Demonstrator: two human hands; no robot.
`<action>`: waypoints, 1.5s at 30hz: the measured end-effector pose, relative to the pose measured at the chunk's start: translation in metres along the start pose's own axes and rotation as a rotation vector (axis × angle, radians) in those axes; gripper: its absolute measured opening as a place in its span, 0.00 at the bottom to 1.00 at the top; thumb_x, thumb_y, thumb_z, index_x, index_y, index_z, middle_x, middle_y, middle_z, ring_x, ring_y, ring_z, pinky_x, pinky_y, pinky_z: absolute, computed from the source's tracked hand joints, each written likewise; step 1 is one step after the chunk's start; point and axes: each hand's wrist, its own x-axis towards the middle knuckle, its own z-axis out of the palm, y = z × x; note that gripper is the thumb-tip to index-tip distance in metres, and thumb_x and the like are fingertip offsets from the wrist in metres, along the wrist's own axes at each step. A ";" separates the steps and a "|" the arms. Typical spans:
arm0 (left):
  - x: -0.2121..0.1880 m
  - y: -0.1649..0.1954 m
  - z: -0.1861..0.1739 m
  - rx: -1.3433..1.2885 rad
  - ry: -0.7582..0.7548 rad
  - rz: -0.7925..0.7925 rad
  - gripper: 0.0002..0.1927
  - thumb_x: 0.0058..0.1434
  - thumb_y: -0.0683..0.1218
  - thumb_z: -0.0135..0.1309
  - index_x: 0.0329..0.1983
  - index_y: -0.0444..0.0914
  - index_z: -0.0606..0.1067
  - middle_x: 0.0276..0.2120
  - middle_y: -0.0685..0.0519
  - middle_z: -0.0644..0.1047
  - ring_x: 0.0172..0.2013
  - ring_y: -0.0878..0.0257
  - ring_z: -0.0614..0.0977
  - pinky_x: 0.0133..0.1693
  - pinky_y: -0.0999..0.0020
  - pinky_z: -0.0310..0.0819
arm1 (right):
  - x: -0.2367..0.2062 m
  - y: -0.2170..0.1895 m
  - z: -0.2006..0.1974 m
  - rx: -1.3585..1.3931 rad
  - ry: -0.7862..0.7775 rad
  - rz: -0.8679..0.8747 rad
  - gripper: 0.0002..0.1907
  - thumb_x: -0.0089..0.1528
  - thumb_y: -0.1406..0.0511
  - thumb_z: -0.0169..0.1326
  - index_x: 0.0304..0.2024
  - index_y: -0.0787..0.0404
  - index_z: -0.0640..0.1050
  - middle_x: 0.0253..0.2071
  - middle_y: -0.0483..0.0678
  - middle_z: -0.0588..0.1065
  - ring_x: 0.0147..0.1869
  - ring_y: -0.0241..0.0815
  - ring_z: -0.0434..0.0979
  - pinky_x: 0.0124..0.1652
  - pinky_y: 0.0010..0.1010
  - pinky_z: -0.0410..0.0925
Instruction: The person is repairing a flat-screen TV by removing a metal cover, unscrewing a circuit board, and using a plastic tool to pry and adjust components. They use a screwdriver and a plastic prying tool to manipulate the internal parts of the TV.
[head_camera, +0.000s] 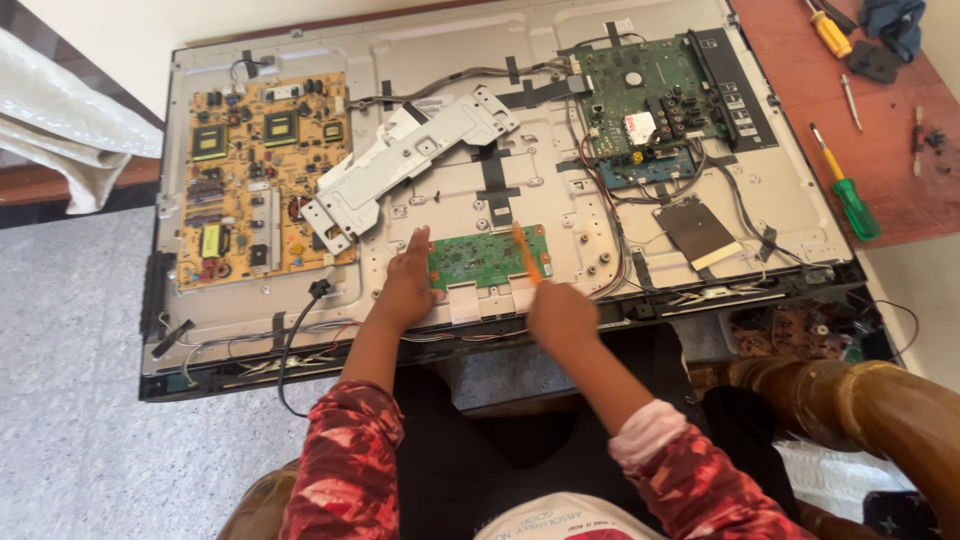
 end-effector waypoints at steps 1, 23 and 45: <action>0.001 0.001 0.000 0.011 0.010 0.012 0.63 0.42 0.41 0.72 0.76 0.36 0.45 0.69 0.36 0.63 0.65 0.40 0.67 0.65 0.50 0.52 | -0.001 -0.012 0.007 -0.005 -0.031 -0.040 0.12 0.66 0.61 0.49 0.36 0.61 0.80 0.33 0.58 0.80 0.40 0.60 0.82 0.40 0.52 0.74; -0.005 -0.002 0.000 -0.043 -0.014 -0.119 0.59 0.44 0.44 0.72 0.77 0.41 0.51 0.60 0.40 0.73 0.61 0.39 0.68 0.63 0.50 0.61 | -0.039 -0.034 0.011 0.039 -0.132 -0.213 0.09 0.60 0.63 0.51 0.35 0.60 0.80 0.31 0.57 0.80 0.37 0.60 0.82 0.38 0.53 0.74; -0.007 -0.010 0.004 -0.010 -0.035 -0.089 0.57 0.46 0.45 0.70 0.76 0.40 0.51 0.60 0.40 0.73 0.62 0.40 0.68 0.65 0.50 0.58 | 0.011 0.046 -0.014 0.032 0.058 0.002 0.15 0.63 0.57 0.54 0.34 0.63 0.79 0.31 0.60 0.78 0.38 0.62 0.81 0.38 0.51 0.74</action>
